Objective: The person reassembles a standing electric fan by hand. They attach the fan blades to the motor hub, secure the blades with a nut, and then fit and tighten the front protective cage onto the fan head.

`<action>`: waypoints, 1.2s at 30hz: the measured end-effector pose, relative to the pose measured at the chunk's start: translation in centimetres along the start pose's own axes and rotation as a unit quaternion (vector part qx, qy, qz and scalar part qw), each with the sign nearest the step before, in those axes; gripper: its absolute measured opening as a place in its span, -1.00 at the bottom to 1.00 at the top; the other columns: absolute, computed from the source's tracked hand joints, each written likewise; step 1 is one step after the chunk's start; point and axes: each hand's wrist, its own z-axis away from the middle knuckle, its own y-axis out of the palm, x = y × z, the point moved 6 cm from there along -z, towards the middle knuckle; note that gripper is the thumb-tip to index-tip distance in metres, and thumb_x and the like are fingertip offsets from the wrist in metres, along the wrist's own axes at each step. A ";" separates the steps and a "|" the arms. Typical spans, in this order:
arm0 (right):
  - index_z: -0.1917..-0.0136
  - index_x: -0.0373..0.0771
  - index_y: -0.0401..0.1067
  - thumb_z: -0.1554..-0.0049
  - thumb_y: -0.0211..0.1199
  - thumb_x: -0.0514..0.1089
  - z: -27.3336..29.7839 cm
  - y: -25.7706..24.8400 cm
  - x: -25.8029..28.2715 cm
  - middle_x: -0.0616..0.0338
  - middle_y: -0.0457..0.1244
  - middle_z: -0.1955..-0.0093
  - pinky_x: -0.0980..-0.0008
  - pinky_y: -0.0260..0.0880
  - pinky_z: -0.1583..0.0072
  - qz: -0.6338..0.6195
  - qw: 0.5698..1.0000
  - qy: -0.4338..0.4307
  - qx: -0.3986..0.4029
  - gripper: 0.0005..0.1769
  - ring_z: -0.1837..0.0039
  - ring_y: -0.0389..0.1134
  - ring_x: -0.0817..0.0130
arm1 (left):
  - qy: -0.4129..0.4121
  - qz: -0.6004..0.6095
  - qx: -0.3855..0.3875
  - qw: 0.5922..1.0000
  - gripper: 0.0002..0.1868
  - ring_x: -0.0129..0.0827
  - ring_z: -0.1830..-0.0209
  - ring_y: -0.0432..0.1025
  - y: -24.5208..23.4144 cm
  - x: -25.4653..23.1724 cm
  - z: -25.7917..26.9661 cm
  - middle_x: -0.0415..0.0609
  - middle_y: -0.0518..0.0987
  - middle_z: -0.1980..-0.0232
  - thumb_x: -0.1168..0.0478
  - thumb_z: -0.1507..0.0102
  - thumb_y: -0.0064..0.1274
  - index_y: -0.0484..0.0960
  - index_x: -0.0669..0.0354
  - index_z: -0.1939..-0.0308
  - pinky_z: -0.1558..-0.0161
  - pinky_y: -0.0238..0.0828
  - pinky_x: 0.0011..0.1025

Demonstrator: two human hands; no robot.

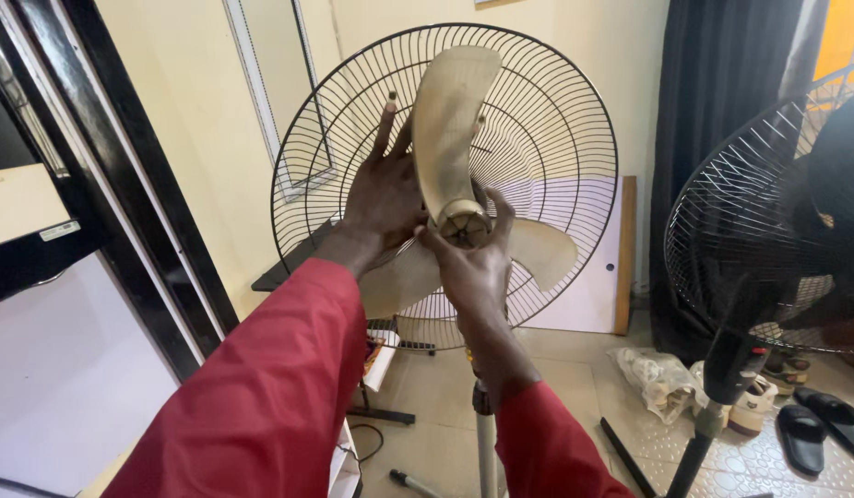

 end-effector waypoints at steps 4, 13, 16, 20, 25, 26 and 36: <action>-0.39 -0.08 0.10 0.09 0.55 -0.21 -1.2 0.4 -1.1 0.01 0.38 -0.04 0.35 0.55 -0.02 -0.090 0.995 0.027 0.038 -0.11 -0.02 0.48 0.30 | 0.076 -0.005 -0.222 0.972 -0.22 -0.18 -0.67 -0.08 -1.9 -0.9 0.3 -0.04 0.13 -0.70 -0.10 -0.36 -0.10 0.05 -0.24 -0.65 -0.63 -0.53 -0.06; -0.37 -0.01 0.25 -0.21 0.19 -0.25 -1.8 -0.4 -1.4 0.07 0.31 -0.20 0.38 0.57 0.03 -0.062 0.990 -0.012 0.124 -0.53 -0.12 0.44 0.30 | 0.014 0.056 0.029 0.998 -0.38 -0.22 -0.65 0.10 2.2 0.1 -0.5 -0.13 0.23 -0.64 0.04 -0.38 -0.05 0.25 -0.24 -0.54 -0.60 0.04 -0.26; -0.36 0.03 0.26 -0.24 0.12 -0.28 -1.6 -0.8 -1.3 0.08 0.31 -0.26 0.38 0.57 0.00 -0.028 0.993 -0.019 0.113 -0.56 -0.20 0.43 0.31 | 0.078 0.027 -0.078 0.993 -0.35 -0.22 -0.64 -0.02 0.2 -0.9 -0.1 -0.24 0.12 -0.66 0.00 -0.34 -0.05 0.25 -0.39 -0.54 -0.56 0.03 -0.20; -0.36 0.05 0.25 -0.22 0.10 -0.37 -1.7 -1.0 -0.8 0.06 0.33 -0.29 0.40 0.50 -0.09 0.040 0.992 -0.052 0.110 -0.50 -0.27 0.40 0.33 | 0.082 -0.004 -0.108 0.991 -0.42 -0.18 -0.63 -0.19 -0.9 -1.4 -0.8 -0.32 0.00 -0.64 -0.19 -0.34 -0.16 0.24 -0.54 -0.47 -0.53 -0.09 -0.10; -0.33 0.04 0.25 -0.24 0.06 -0.40 -2.2 -1.0 -0.7 0.09 0.34 -0.24 0.41 0.51 -0.02 0.059 0.992 -0.035 0.108 -0.52 -0.20 0.42 0.38 | 0.054 0.159 -0.110 0.980 -0.44 -0.22 -0.67 -0.16 -0.3 -1.3 -1.3 -0.30 0.02 -0.66 -0.22 -0.44 -0.34 0.10 -0.47 -0.54 -0.56 -0.09 -0.18; -0.33 0.04 0.26 -0.23 0.04 -0.42 -2.3 -0.8 -0.7 0.08 0.35 -0.21 0.41 0.49 0.01 0.044 0.993 -0.027 0.109 -0.51 -0.15 0.42 0.37 | 0.047 0.341 -0.074 0.936 -0.41 -0.24 -0.69 -0.12 0.4 -1.0 -1.5 -0.31 0.03 -0.67 -0.22 -0.45 -0.37 -0.01 -0.43 -0.57 -0.54 -0.06 -0.24; -0.32 0.00 0.29 -0.12 -0.12 -0.52 -1.2 -1.1 -0.2 0.06 0.34 -0.10 0.39 0.45 0.09 -0.034 0.992 0.004 0.121 -0.38 -0.01 0.39 0.33 | 0.073 0.946 -0.002 0.317 -0.42 -0.05 -0.56 0.19 2.3 -1.0 -2.0 -0.02 0.10 -0.68 -0.06 -0.52 -0.45 -0.11 -0.14 -0.60 -0.49 0.31 -0.19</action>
